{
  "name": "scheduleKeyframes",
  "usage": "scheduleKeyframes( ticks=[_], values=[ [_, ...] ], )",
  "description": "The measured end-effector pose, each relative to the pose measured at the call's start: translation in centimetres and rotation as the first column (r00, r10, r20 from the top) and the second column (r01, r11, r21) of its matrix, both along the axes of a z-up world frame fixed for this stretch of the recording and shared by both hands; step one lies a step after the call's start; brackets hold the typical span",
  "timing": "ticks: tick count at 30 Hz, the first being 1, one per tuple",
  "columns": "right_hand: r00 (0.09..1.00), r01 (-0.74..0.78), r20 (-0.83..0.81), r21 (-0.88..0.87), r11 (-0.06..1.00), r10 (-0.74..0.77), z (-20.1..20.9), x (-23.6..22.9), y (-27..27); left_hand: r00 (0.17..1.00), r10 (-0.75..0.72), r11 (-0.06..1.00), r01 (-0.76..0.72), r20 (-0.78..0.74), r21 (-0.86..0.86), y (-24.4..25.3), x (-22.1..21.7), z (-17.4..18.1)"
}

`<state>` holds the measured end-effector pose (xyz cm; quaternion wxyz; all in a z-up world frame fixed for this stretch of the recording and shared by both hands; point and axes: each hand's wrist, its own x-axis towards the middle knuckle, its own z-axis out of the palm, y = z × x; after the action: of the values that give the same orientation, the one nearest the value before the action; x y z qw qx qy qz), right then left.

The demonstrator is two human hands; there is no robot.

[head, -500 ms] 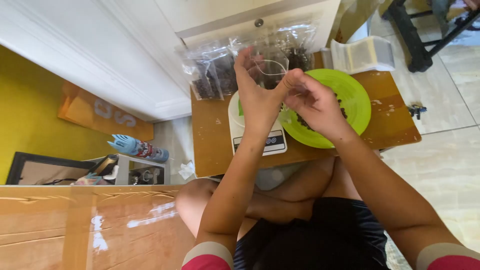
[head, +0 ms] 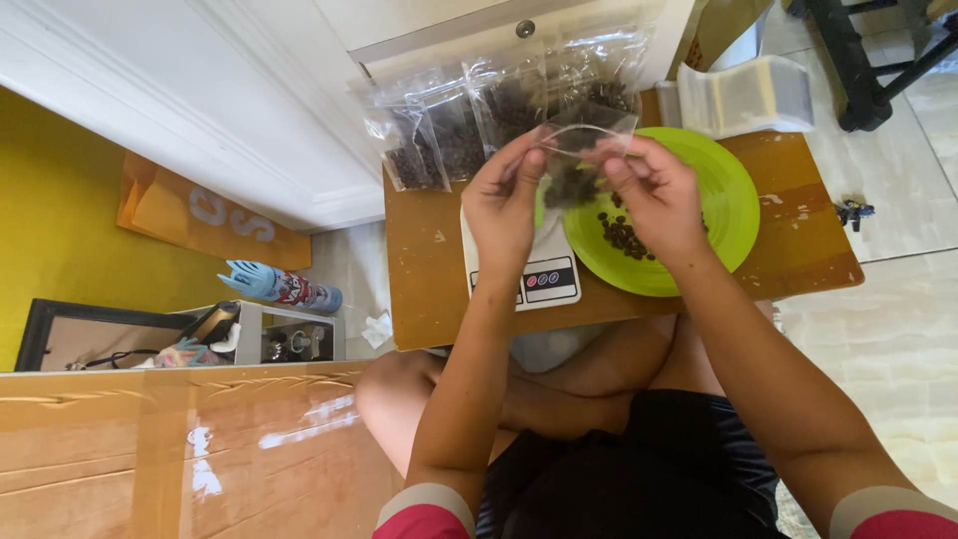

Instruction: The person weighs coffee beans by hand, transferring them from a plate into a bag on a digital scale, then removing excess beans from the bag and returning them to the plate to achieve the target weight.

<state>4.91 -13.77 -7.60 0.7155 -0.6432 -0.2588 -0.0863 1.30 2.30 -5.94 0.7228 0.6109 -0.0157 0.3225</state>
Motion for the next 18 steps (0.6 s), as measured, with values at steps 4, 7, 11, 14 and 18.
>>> scheduleKeyframes(
  ticks=[4,7,11,14,18],
  values=[
    [0.998,0.051,0.023,-0.029,0.998,-0.051,1.0,-0.6,0.0,1.000,0.013,0.996,-0.014,-0.015,-0.084,-0.3,-0.2,-0.8],
    [1.000,0.017,0.010,0.037,0.999,-0.017,1.0,-1.1,0.3,1.000,-0.012,0.985,0.013,0.006,-0.170,-0.9,-0.2,-1.6],
    [1.000,0.010,0.005,0.041,0.999,-0.010,1.1,-1.0,-0.2,1.000,0.016,0.996,-0.018,-0.019,-0.092,-0.2,-0.4,-1.3],
    [1.000,0.015,-0.001,0.060,0.998,-0.015,0.3,-0.9,0.5,0.998,0.014,0.996,-0.019,-0.055,-0.090,-1.0,-0.3,-1.6],
    [0.998,0.005,-0.061,0.126,0.992,0.003,0.0,-0.5,0.6,0.993,0.093,0.993,-0.098,-0.078,-0.064,-0.6,-0.1,-2.1]
  ],
)
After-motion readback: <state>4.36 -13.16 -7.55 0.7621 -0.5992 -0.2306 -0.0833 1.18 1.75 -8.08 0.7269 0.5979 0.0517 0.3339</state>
